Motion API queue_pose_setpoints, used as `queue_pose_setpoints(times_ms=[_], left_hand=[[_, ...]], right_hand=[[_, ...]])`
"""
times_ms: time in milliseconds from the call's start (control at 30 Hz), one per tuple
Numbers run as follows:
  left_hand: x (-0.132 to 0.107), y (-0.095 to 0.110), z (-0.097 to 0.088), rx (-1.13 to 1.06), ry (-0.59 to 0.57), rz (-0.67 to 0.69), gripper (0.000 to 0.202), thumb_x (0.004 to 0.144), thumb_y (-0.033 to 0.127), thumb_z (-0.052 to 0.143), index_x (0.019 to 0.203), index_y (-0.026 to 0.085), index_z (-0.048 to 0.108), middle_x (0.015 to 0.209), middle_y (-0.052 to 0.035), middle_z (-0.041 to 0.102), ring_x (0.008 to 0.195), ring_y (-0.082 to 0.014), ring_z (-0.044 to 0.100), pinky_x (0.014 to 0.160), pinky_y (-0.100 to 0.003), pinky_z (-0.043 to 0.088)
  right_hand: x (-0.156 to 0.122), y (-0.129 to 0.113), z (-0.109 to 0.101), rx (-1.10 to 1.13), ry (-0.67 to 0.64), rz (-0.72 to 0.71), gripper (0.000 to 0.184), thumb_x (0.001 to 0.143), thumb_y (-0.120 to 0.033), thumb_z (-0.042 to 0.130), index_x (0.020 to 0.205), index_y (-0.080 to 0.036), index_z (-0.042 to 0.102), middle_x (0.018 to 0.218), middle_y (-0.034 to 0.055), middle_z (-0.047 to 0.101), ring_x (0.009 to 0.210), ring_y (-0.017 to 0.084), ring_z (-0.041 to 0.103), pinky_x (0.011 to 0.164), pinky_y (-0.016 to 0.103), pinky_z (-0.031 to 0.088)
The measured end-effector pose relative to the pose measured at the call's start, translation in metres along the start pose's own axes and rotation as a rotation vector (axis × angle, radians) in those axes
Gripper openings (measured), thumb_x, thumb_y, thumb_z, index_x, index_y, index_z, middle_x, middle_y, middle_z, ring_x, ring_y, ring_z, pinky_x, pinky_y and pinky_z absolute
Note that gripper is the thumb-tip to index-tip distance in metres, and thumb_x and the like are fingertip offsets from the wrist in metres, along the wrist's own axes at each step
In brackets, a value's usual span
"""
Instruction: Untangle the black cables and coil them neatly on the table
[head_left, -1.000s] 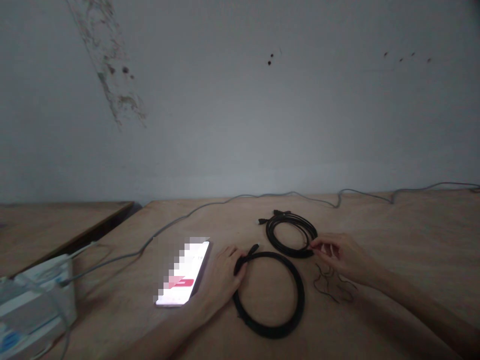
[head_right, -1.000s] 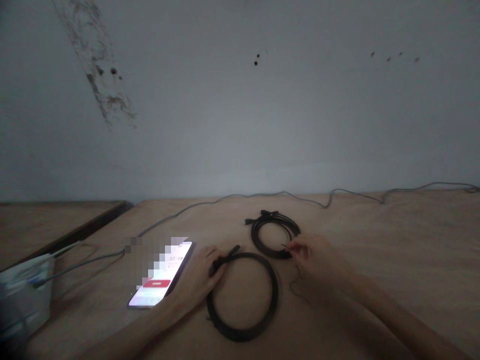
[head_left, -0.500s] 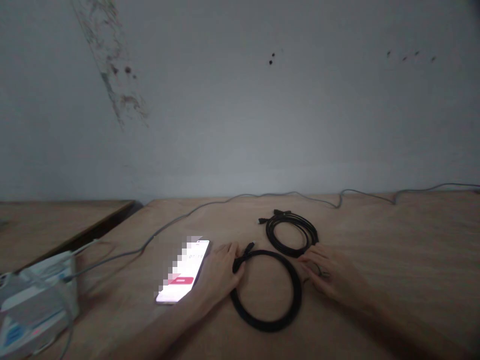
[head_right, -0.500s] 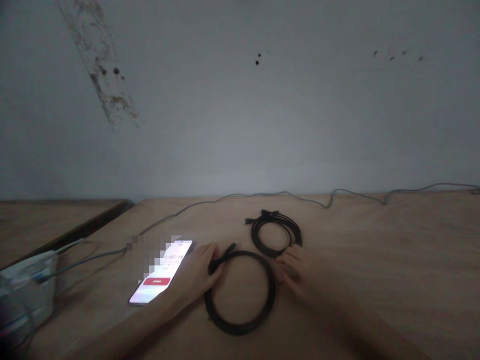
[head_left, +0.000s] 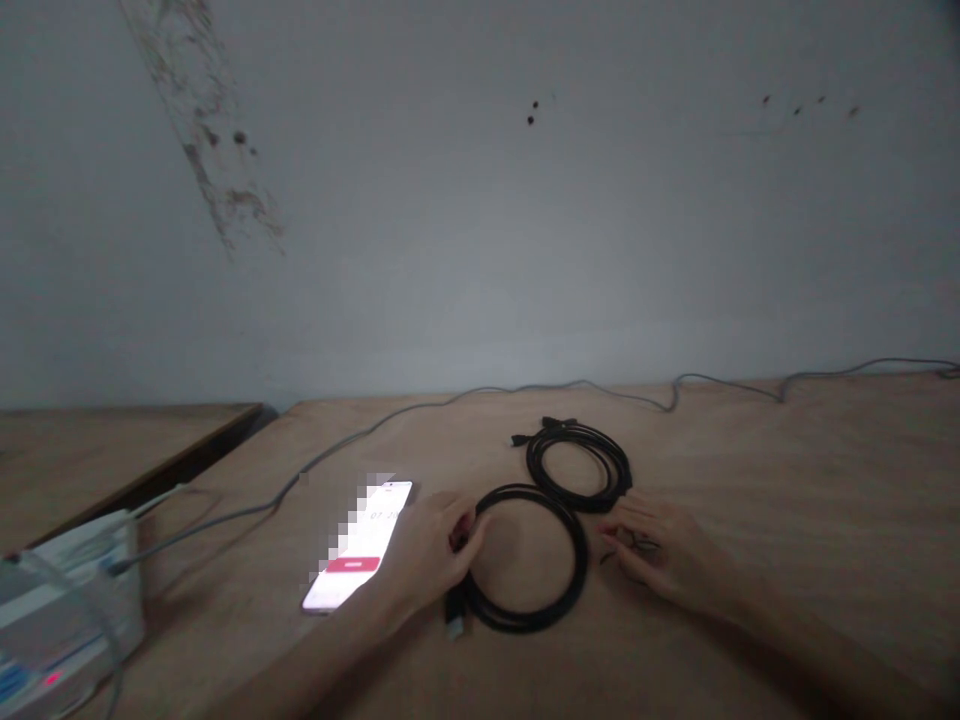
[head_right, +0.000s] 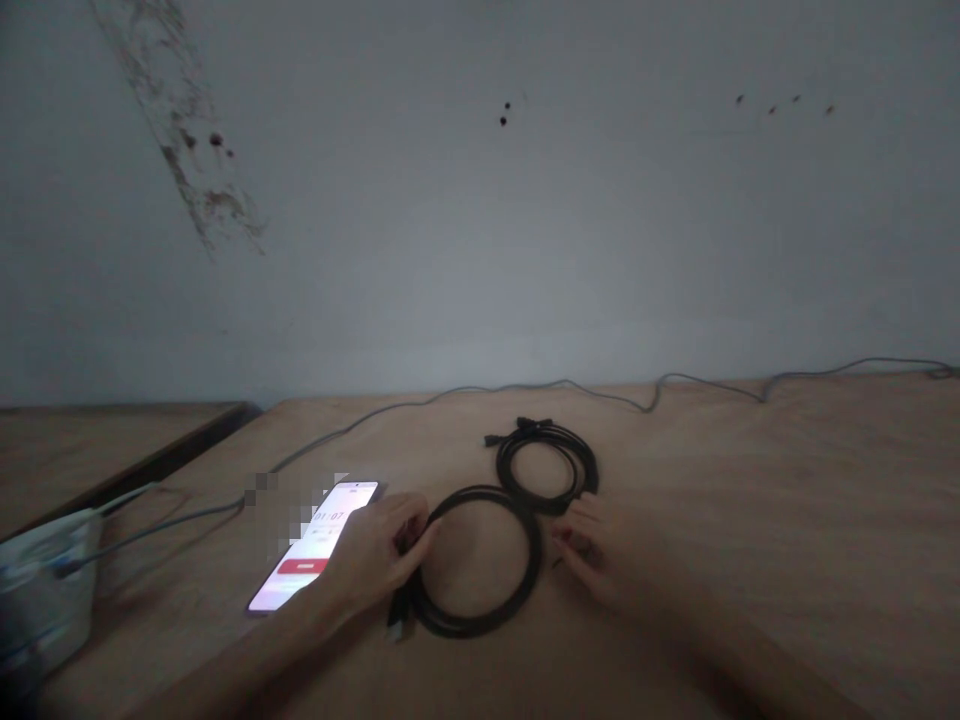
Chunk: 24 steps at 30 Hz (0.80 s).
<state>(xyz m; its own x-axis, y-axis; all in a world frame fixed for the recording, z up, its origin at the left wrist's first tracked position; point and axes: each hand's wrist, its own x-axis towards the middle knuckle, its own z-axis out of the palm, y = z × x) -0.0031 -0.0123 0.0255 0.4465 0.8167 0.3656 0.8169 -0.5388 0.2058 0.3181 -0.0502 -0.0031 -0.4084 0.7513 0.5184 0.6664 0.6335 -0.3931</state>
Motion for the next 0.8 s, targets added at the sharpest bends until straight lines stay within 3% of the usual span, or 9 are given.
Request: queue_pose_setpoints(times_ms=[67, 133, 233, 333, 433, 533, 667, 800], left_hand=[[0.0, -0.002, 0.002, -0.022, 0.018, 0.081, 0.022, 0.098, 0.037, 0.053, 0.093, 0.022, 0.068, 0.1, -0.0079, 0.07, 0.093, -0.0257, 0.065, 0.083, -0.038, 0.049], [-0.001, -0.005, 0.005, -0.044, -0.02, 0.151, 0.027, 0.1, 0.037, 0.054, 0.118, 0.024, 0.068, 0.128, -0.0104, 0.067, 0.117, -0.0305, 0.06, 0.102, -0.046, 0.045], [-0.003, -0.009, 0.008, -0.076, -0.093, 0.174, 0.033, 0.104, 0.04, 0.049, 0.13, 0.026, 0.066, 0.141, -0.0093, 0.062, 0.129, -0.0316, 0.055, 0.112, -0.052, 0.039], [-0.003, -0.01, 0.009, -0.088, -0.1, 0.168, 0.033, 0.106, 0.04, 0.046, 0.118, 0.025, 0.072, 0.132, -0.0094, 0.068, 0.122, -0.0308, 0.06, 0.108, -0.05, 0.042], [-0.002, -0.007, 0.007, -0.051, -0.074, 0.158, 0.034, 0.105, 0.041, 0.047, 0.1, 0.022, 0.075, 0.106, -0.0097, 0.074, 0.102, -0.028, 0.066, 0.095, -0.044, 0.048], [0.0, -0.003, 0.005, 0.014, -0.069, 0.104, 0.033, 0.102, 0.041, 0.049, 0.088, 0.021, 0.072, 0.087, -0.0074, 0.07, 0.086, -0.0247, 0.066, 0.079, -0.038, 0.048], [0.0, -0.004, 0.005, 0.016, -0.086, -0.037, 0.029, 0.096, 0.04, 0.053, 0.078, 0.021, 0.065, 0.081, -0.0047, 0.067, 0.073, -0.0212, 0.063, 0.065, -0.032, 0.042], [0.0, -0.006, 0.007, -0.018, -0.071, -0.08, 0.021, 0.091, 0.035, 0.057, 0.076, 0.021, 0.06, 0.082, -0.0032, 0.066, 0.074, -0.0208, 0.061, 0.065, -0.031, 0.039]], right_hand=[[-0.002, 0.001, 0.002, 0.011, -0.008, -0.017, 0.026, 0.097, -0.023, 0.049, 0.102, -0.027, 0.074, 0.097, 0.0085, 0.074, 0.091, 0.026, 0.067, 0.083, 0.041, 0.055], [-0.004, 0.003, 0.006, 0.011, -0.033, -0.049, 0.03, 0.095, -0.018, 0.047, 0.108, -0.026, 0.073, 0.099, 0.0082, 0.073, 0.091, 0.025, 0.067, 0.082, 0.04, 0.055], [-0.007, 0.005, 0.011, 0.009, -0.058, -0.067, 0.033, 0.091, -0.013, 0.048, 0.111, -0.026, 0.071, 0.103, 0.0076, 0.073, 0.096, 0.025, 0.066, 0.086, 0.041, 0.054], [-0.008, 0.006, 0.013, 0.007, -0.065, -0.07, 0.036, 0.09, -0.01, 0.049, 0.113, -0.027, 0.071, 0.113, 0.0076, 0.072, 0.107, 0.026, 0.064, 0.094, 0.044, 0.052], [-0.008, 0.007, 0.012, -0.021, -0.095, -0.054, 0.035, 0.093, -0.011, 0.049, 0.115, -0.028, 0.07, 0.113, 0.0076, 0.071, 0.108, 0.026, 0.064, 0.095, 0.045, 0.052], [-0.008, 0.008, 0.011, -0.034, -0.103, -0.037, 0.03, 0.095, -0.013, 0.049, 0.112, -0.027, 0.069, 0.109, 0.0073, 0.071, 0.104, 0.025, 0.064, 0.094, 0.045, 0.052], [-0.006, 0.005, 0.01, -0.022, -0.064, -0.051, 0.029, 0.097, -0.014, 0.045, 0.107, -0.026, 0.069, 0.103, 0.0072, 0.071, 0.101, 0.025, 0.063, 0.09, 0.044, 0.053], [-0.005, 0.002, 0.009, -0.015, -0.067, -0.068, 0.026, 0.096, -0.014, 0.046, 0.104, -0.025, 0.068, 0.104, 0.0072, 0.071, 0.099, 0.024, 0.063, 0.087, 0.042, 0.053]])
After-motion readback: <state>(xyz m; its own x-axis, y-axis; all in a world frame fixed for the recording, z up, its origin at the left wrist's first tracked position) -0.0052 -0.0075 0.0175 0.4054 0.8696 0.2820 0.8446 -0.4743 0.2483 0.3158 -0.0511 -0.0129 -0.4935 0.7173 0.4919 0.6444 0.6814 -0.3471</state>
